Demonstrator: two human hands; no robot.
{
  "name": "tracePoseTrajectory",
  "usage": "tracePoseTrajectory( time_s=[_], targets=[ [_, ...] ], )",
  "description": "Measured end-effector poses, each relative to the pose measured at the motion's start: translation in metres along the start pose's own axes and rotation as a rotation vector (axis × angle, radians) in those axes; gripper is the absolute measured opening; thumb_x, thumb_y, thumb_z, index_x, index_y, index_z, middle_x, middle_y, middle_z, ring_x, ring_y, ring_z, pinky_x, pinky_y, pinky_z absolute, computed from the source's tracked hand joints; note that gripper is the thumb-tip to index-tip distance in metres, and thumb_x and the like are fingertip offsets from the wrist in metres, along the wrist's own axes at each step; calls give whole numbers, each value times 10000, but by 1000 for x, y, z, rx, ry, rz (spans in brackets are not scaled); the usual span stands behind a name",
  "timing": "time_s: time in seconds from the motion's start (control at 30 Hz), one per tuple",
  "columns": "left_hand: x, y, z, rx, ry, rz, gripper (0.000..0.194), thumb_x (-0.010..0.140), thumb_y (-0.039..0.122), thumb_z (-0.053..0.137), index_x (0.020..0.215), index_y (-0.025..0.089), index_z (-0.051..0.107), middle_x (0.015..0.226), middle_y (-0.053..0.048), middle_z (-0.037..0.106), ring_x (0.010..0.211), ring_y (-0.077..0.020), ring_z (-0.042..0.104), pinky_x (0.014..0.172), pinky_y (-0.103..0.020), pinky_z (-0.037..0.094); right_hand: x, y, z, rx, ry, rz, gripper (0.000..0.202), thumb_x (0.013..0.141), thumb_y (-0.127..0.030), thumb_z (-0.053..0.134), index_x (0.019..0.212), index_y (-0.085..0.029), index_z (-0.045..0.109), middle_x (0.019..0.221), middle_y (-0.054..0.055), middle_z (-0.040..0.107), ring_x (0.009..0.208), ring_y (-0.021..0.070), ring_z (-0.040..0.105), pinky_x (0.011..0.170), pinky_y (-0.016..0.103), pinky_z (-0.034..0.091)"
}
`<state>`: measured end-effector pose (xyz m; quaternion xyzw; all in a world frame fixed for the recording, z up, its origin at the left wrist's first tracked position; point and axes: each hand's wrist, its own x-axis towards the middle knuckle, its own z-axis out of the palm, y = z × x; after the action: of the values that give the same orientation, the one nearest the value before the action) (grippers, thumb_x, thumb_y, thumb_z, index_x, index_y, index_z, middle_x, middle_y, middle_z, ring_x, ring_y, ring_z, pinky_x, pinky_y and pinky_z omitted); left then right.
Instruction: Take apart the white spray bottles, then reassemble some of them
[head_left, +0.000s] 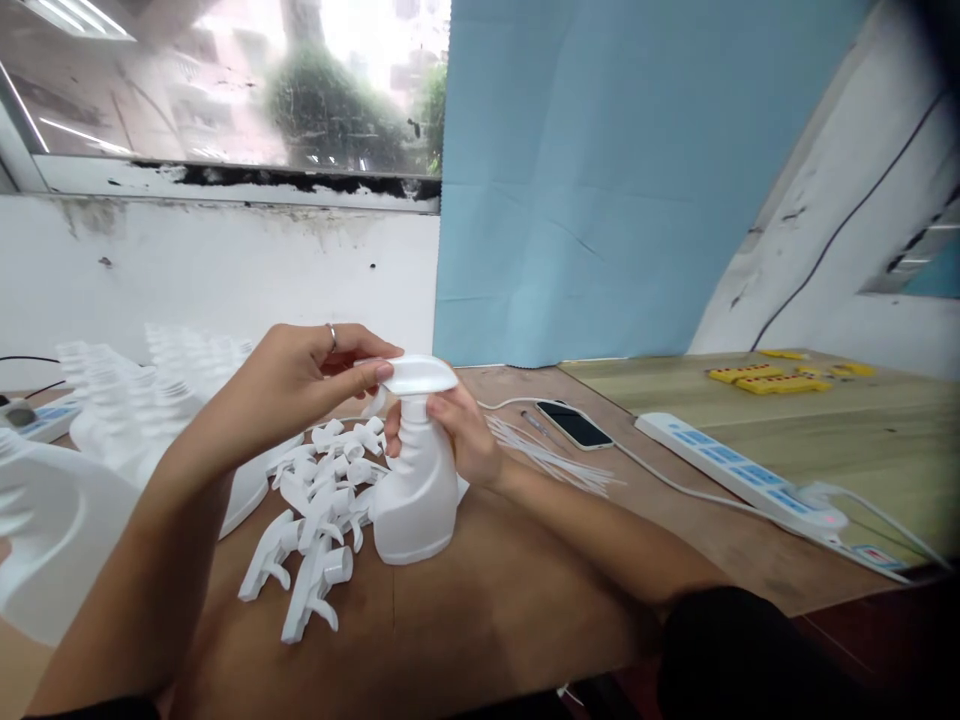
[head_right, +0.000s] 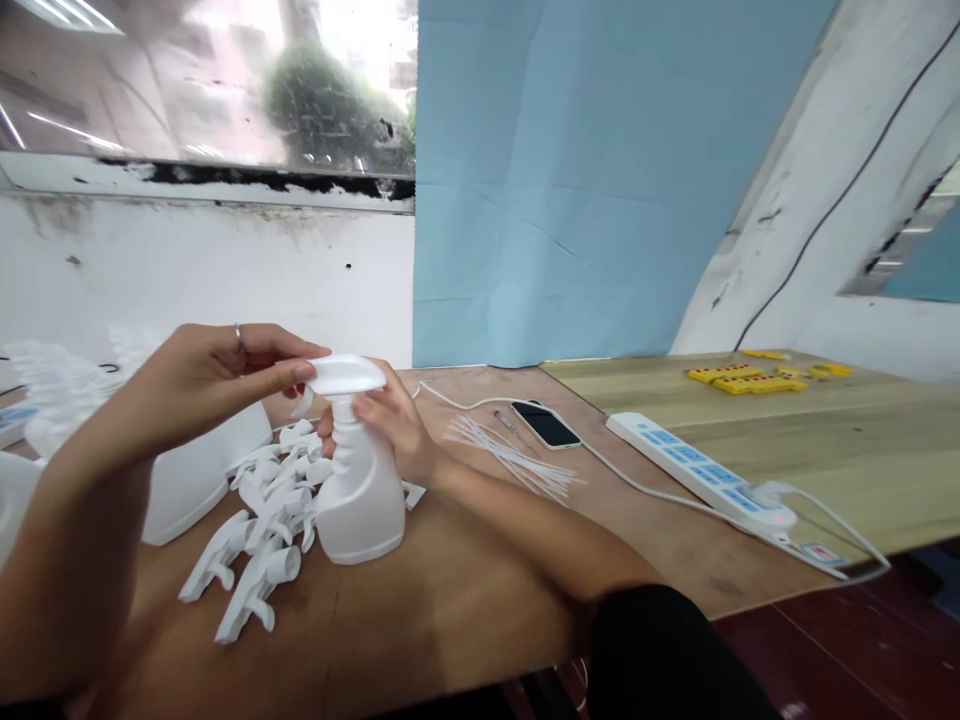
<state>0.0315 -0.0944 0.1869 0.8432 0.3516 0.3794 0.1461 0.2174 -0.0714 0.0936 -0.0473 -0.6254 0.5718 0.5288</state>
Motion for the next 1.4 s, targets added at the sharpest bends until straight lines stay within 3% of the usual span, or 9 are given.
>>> tracePoseTrajectory(
  time_s=[0.27,0.37,0.5,0.63,0.77,0.9,1.03,1.17,1.4],
  targets=[
    [-4,2,-3,-32,-24,42,205,876,339,611,964,189,719,681,3,674,553,-89,592,505,-185,474,0,3,2,-50,0,-33,541,801,-312,698,1216,-266,353,923,10,609,633,145,656,558,282,537],
    [-5,6,-1,-25,-11,29,186,868,334,620,924,184,715,654,6,663,548,-90,590,498,-180,471,0,1,3,-38,-7,6,533,816,-403,671,1223,-252,362,871,5,607,615,140,637,544,277,529],
    [-5,5,1,-32,3,-10,177,857,336,635,904,182,709,616,11,646,518,-90,583,461,-175,453,2,2,3,-148,66,24,530,768,-326,747,1167,-237,410,836,-17,594,634,125,634,578,251,523],
    [-3,2,1,-76,-13,-15,190,860,336,633,942,183,709,620,8,639,517,-90,576,455,-179,451,2,0,4,-69,33,34,441,835,-398,655,1161,-228,412,790,-17,594,631,137,626,567,268,522],
    [-2,1,0,-99,-26,-20,181,864,329,631,940,185,709,614,12,629,517,-86,570,457,-179,446,2,-1,6,-170,61,50,480,801,-311,716,1161,-216,414,770,-19,608,605,123,615,545,239,498],
    [-2,0,0,-110,-33,-22,172,865,326,629,932,188,709,634,11,634,525,-82,569,464,-178,448,2,0,5,-49,33,19,372,849,-397,634,1108,-222,432,806,-8,605,617,135,621,529,257,498],
    [-2,0,1,-78,-13,-32,171,858,327,637,936,194,710,607,16,625,519,-86,570,454,-173,441,3,0,4,-202,64,54,425,809,-342,707,1114,-196,448,731,-9,625,615,135,615,548,250,496],
    [-2,1,1,-87,-27,-27,181,860,328,633,943,186,708,639,5,640,524,-90,580,459,-177,455,2,1,3,-93,38,32,421,832,-442,649,1105,-193,446,746,0,628,612,146,623,536,265,504],
    [-3,0,-1,-107,-52,-26,212,867,354,623,965,183,701,633,-2,633,521,-95,575,456,-185,456,-3,2,3,-118,69,67,349,830,-404,668,1029,-168,505,738,24,643,628,150,636,540,258,508]
  ],
)
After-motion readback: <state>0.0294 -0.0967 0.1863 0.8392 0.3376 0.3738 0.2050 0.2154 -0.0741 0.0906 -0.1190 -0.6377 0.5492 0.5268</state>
